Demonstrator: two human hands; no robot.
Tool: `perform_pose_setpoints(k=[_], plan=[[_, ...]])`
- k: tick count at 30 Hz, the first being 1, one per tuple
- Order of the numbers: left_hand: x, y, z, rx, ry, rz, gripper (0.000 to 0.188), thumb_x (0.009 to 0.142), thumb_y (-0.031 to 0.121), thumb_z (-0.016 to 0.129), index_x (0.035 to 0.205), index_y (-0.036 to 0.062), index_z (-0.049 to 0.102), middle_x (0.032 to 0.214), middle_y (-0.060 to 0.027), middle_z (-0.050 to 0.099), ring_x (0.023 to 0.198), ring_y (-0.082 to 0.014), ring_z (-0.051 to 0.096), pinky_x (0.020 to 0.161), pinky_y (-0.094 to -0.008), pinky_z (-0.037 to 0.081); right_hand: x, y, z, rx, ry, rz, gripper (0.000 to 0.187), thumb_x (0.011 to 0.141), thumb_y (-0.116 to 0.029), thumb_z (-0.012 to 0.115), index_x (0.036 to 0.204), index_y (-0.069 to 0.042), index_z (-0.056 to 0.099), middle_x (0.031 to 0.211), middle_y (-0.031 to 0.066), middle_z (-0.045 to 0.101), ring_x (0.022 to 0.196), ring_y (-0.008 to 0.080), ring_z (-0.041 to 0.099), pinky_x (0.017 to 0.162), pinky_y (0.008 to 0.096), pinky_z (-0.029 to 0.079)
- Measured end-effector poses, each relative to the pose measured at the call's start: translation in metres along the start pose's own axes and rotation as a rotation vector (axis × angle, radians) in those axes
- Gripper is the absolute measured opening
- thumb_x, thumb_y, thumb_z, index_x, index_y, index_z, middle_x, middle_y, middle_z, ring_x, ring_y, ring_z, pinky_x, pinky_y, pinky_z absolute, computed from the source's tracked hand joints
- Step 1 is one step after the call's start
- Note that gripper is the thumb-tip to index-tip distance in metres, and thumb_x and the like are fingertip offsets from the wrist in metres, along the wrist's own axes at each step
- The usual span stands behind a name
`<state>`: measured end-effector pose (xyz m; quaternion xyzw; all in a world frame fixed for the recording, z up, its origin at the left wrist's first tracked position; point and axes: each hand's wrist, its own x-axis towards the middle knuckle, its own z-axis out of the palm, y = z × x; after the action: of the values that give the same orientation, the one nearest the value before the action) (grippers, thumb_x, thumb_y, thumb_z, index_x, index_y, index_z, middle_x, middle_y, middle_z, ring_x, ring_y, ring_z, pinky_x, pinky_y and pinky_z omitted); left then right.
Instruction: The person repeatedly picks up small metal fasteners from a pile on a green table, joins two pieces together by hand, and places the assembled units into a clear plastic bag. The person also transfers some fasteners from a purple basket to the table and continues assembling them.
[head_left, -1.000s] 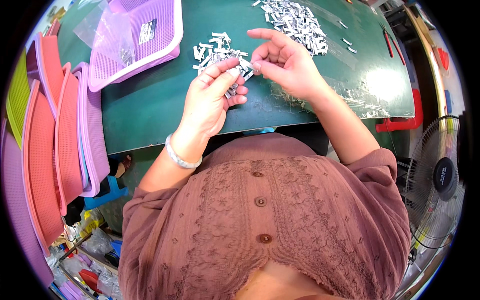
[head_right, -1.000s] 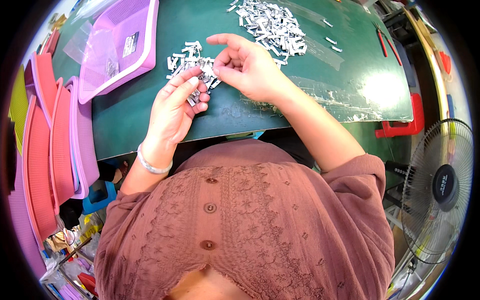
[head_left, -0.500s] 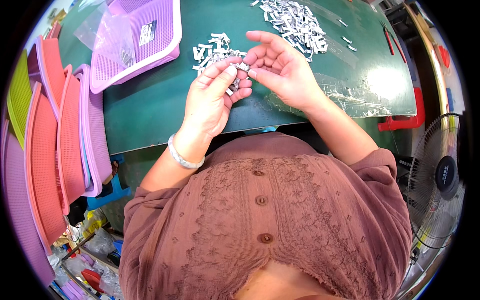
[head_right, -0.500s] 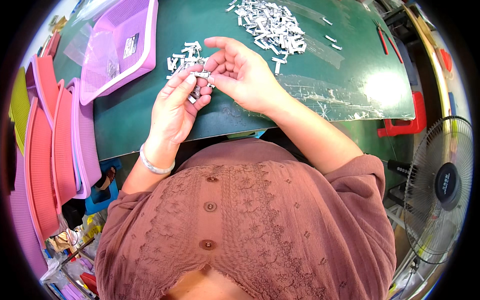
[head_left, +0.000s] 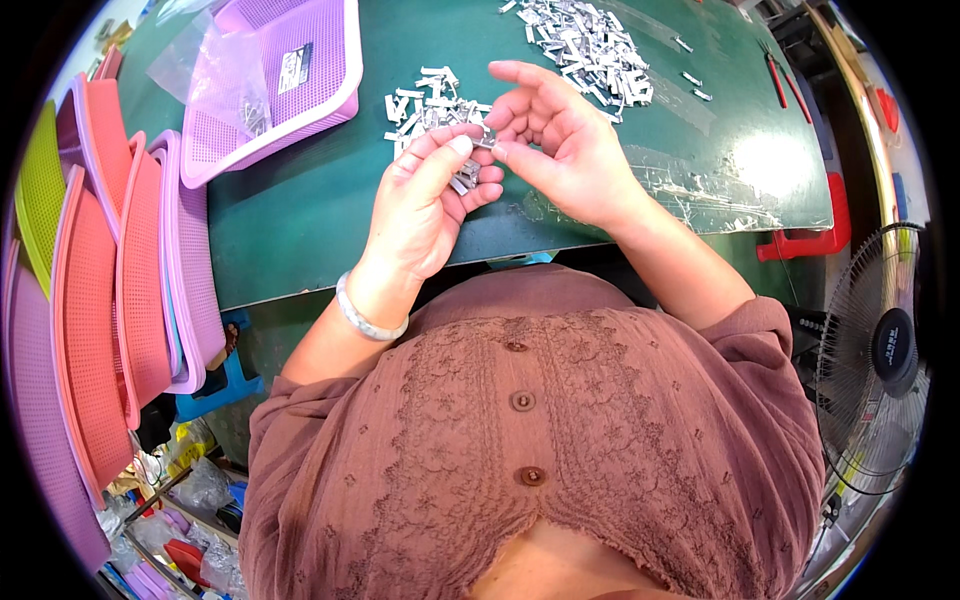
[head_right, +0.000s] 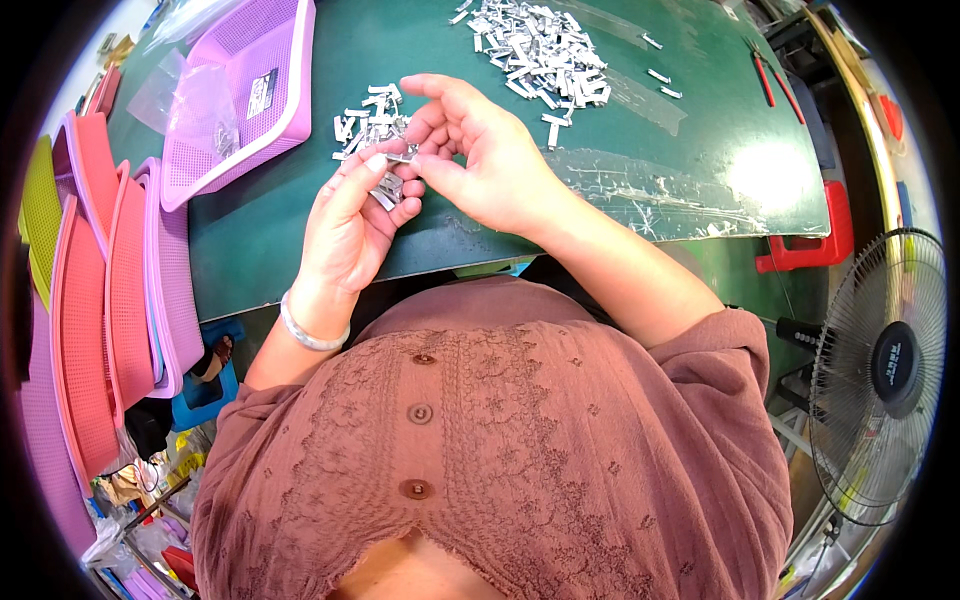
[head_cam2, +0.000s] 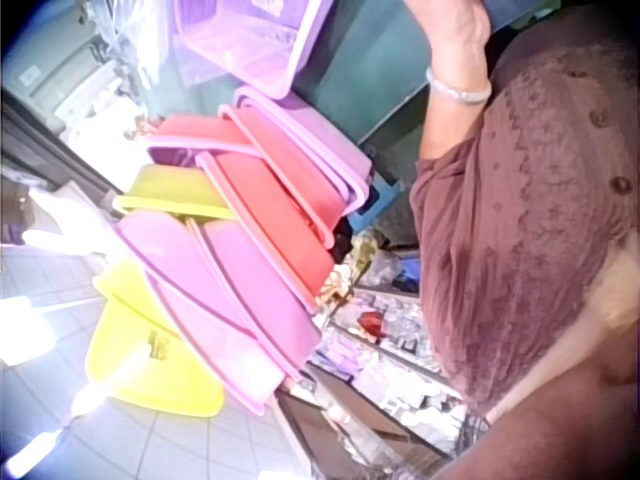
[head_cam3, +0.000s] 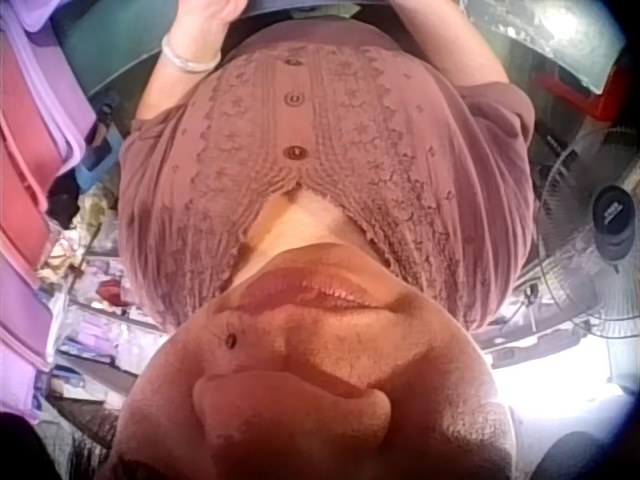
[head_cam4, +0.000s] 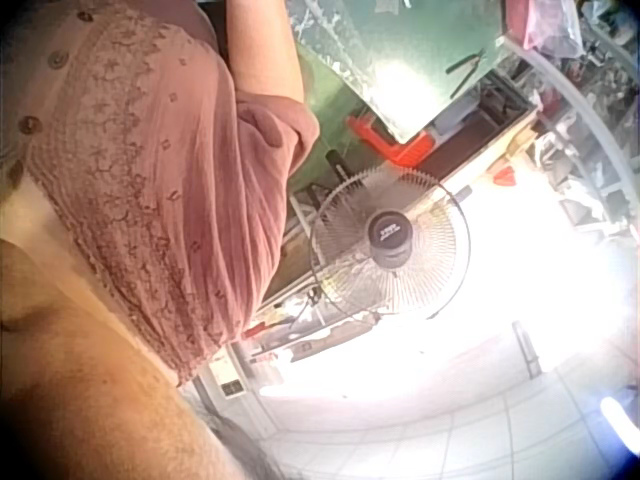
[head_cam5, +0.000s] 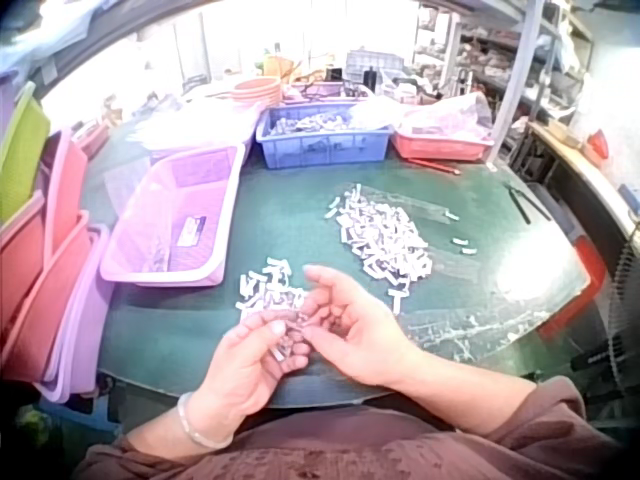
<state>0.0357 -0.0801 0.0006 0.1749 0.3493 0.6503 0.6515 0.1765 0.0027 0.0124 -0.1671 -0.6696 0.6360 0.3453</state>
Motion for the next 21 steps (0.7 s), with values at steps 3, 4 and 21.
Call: perform_pose_setpoints(k=[3,4,21], plan=[[0.000,-0.004,-0.007,0.026,0.029,0.012,0.016,0.086,0.012,0.054,0.098,0.0019,0.055,0.082,-0.0071,0.058,0.070,-0.0152,0.057,0.062,-0.0262,0.049,0.001,0.001,-0.001,-0.003,-0.039,-0.018,0.051,0.078,0.006,0.056,0.125,-0.001,0.038,0.096,0.0049,0.051,0.085,0.0092,0.051,0.078,0.0219,0.044],[0.000,-0.002,-0.009,0.012,0.024,0.000,0.015,0.086,0.013,0.053,0.096,0.0022,0.054,0.082,-0.0073,0.058,0.069,-0.0155,0.057,0.061,-0.0261,0.049,0.003,0.003,-0.004,-0.012,-0.050,-0.023,0.050,0.078,0.006,0.056,0.124,-0.001,0.039,0.097,0.0049,0.051,0.085,0.0091,0.051,0.078,0.0219,0.044],[-0.006,0.012,-0.026,-0.110,0.060,-0.060,0.010,0.084,0.009,0.047,0.089,0.0030,0.052,0.079,-0.0092,0.057,0.069,-0.0199,0.058,0.058,-0.0274,0.049,0.017,0.020,0.003,-0.919,-0.064,-0.239,0.036,0.071,0.000,0.056,0.106,-0.006,0.053,0.082,0.0081,0.060,0.082,0.0279,0.054,0.073,0.0372,0.044]])
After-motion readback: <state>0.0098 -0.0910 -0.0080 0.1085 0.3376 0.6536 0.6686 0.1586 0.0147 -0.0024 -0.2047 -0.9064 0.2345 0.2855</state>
